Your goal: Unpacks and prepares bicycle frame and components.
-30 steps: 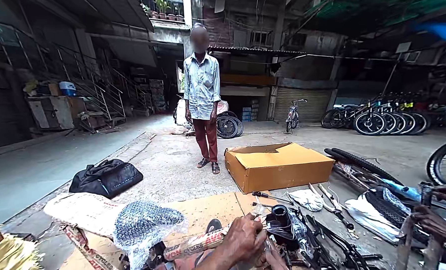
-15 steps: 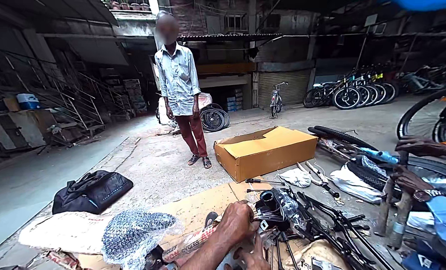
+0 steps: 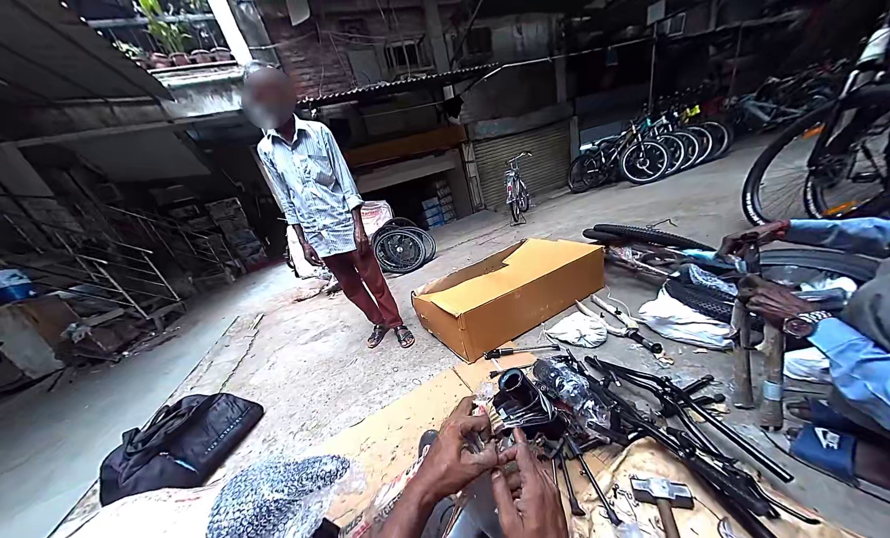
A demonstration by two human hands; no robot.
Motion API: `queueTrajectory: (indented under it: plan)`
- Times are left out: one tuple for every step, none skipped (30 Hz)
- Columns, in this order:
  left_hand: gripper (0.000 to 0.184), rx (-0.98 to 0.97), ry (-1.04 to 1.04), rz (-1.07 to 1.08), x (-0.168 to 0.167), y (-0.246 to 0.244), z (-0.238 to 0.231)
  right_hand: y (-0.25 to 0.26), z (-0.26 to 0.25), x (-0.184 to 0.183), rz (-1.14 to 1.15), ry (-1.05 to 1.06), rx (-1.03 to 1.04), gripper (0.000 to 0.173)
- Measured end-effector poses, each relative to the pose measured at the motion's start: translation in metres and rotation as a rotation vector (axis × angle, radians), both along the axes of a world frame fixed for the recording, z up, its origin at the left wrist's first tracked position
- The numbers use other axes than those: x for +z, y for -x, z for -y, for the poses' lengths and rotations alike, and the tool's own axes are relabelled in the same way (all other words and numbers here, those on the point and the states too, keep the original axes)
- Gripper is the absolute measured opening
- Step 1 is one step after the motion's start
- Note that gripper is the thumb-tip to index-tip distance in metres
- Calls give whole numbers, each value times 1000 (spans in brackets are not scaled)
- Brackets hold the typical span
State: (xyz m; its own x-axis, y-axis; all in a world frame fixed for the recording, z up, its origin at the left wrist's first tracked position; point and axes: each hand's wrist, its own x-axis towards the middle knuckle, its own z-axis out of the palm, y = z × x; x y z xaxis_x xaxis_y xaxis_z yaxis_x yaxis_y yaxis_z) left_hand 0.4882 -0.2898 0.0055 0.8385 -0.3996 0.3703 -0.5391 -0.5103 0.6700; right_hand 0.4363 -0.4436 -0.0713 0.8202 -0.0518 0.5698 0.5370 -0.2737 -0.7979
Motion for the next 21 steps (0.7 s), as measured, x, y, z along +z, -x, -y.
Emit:
queueTrajectory:
  plan:
    - [25, -23, 11, -30, 2, -2, -2, -3, 0, -1, -8, 55, -10, 33]
    - [24, -37, 19, -56, 3, -4, -3, -7, 1, -3, -13, 89, -19, 37]
    - [23, -44, 24, -75, 2, -4, -4, -12, 2, -7, 8, 106, -31, 37]
    - [22, -49, 29, -87, 1, -4, -4, -17, 5, -11, 47, 107, -40, 34]
    - [21, -56, 37, -92, 1, -4, -5, -22, 9, -11, 88, 108, -35, 29]
    - [21, -60, 44, -92, 2, -5, -5, -28, 14, -8, 122, 127, -26, 25]
    - [23, -63, 52, -93, 2, -5, -5, -33, 18, -2, 150, 157, -16, 23]
    - [27, -63, 59, -92, 1, -6, -5, -37, 21, 4, 165, 187, 3, 23]
    - [32, -56, 62, -88, 0, -6, -5, -38, 22, 8, 161, 207, 27, 24]
    - [34, -42, 58, -81, -1, -6, -5, -38, 22, 9, 140, 212, 46, 26]
    - [35, -32, 50, -69, -2, -6, -4, -36, 21, 7, 105, 195, 71, 29]
    - [34, -25, 50, -56, -2, -6, -3, -34, 20, 3, 45, 147, 110, 34]
    - [33, -17, 53, -44, -3, -5, -2, -30, 17, -3, -41, 82, 148, 40]
    - [33, -6, 53, -27, -4, -4, 0, -25, 12, -7, -97, 20, 137, 44]
    - [33, 11, 56, 0, -4, -4, 2, -20, 7, -6, -127, -24, 74, 49]
    - [34, 30, 63, 28, -6, -5, 5, -17, 2, -2, -151, -33, -1, 54]
    - [35, 48, 65, 50, -8, -4, 6, -13, 0, 6, -207, -4, -40, 59]
    - [36, 61, 63, 63, -9, -2, 6, -10, 1, 15, -286, 59, -37, 61]
    - [36, 66, 58, 63, -9, -2, 5, -9, 6, 24, -351, 145, 1, 61]
    - [36, 64, 53, 48, -8, -1, 4, -12, 12, 30, -381, 240, 48, 55]
    - [36, 59, 49, 31, -8, -1, 4, -15, 17, 32, -388, 336, 97, 51]
